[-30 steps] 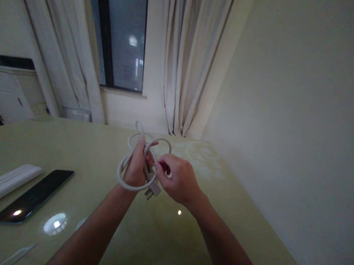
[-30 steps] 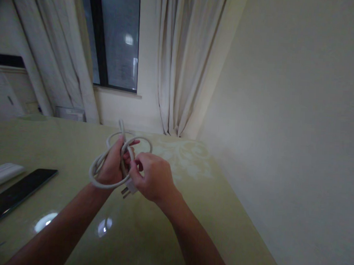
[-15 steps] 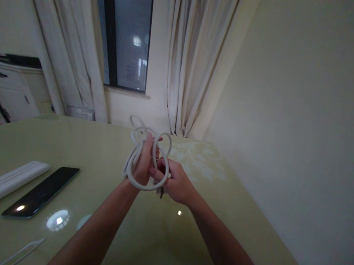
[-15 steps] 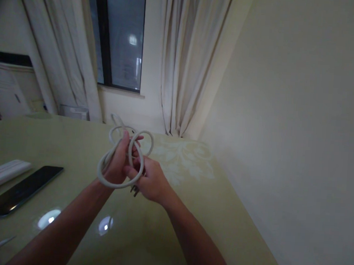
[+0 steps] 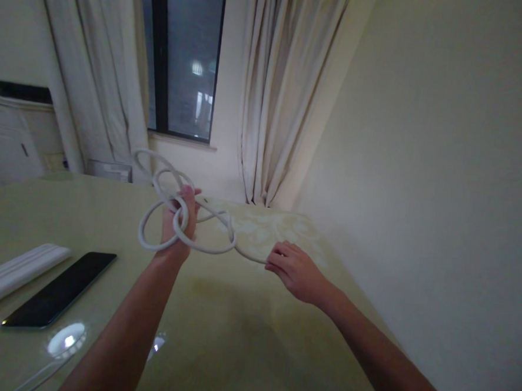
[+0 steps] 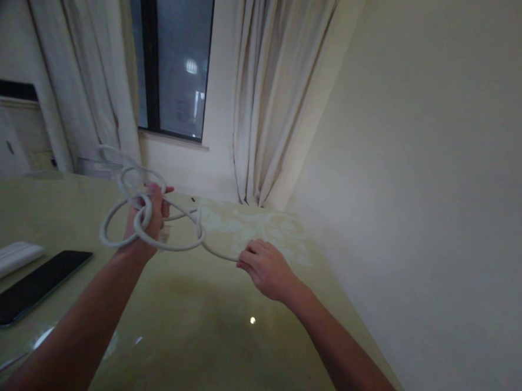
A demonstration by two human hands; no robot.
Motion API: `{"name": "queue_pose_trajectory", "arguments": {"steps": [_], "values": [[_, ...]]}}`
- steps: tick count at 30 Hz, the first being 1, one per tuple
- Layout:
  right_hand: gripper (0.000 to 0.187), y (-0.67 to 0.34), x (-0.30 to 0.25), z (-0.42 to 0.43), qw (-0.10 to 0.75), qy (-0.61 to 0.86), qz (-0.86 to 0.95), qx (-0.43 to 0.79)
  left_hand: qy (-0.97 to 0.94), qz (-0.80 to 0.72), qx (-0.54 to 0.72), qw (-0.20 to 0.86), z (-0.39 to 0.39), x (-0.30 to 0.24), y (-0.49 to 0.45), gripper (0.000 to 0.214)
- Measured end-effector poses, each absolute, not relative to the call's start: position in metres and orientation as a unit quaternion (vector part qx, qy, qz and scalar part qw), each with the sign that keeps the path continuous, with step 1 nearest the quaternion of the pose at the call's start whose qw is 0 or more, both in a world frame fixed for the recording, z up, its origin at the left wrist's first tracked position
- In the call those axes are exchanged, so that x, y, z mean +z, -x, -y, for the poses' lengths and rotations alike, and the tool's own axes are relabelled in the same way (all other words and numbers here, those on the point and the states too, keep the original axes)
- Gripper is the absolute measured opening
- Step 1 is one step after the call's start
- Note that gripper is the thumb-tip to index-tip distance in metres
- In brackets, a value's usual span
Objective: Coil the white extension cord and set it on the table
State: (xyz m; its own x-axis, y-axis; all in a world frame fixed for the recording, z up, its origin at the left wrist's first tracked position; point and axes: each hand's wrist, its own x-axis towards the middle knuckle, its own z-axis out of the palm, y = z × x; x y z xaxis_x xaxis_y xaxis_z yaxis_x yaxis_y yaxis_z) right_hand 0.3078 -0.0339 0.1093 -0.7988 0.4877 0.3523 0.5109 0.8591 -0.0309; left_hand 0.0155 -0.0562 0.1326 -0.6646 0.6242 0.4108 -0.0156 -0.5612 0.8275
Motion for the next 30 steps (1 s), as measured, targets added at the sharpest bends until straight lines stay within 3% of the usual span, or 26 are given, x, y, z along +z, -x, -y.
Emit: {"name": "queue_pose_trajectory", "arguments": {"steps": [5, 10, 14, 19, 24, 28, 30], "values": [[0.030, -0.370, 0.113, 0.012, 0.084, 0.352, 0.929, -0.074, -0.515, -0.553, 0.636, 0.153, 0.050, 0.118, 0.001, 0.039], [0.031, -0.415, 0.115, 0.011, 0.040, 0.418, 0.905, -0.069, -0.583, -0.559, 0.537, 0.243, 0.042, 0.099, 0.001, 0.024], [0.033, -0.459, 0.118, 0.012, 0.066, 0.477, 0.872, -0.089, -0.659, -0.506, 0.453, 0.323, 0.047, 0.097, 0.003, 0.033], [0.032, -0.534, 0.115, 0.001, 0.065, 0.565, 0.817, -0.100, -0.681, -0.559, 0.375, 0.287, 0.044, 0.098, 0.015, 0.050], [0.029, -0.570, 0.120, -0.004, 0.077, 0.599, 0.790, -0.106, -0.523, -0.578, 0.518, 0.352, 0.039, 0.096, 0.020, 0.033], [0.031, -0.538, 0.122, -0.008, 0.218, 0.619, 0.754, 0.018, -0.396, -0.555, 0.612, 0.400, 0.038, 0.094, 0.012, 0.025], [0.039, -0.506, 0.116, -0.012, 0.245, 0.600, 0.759, 0.056, -0.365, -0.538, 0.634, 0.419, 0.034, 0.092, 0.004, 0.024]]}}
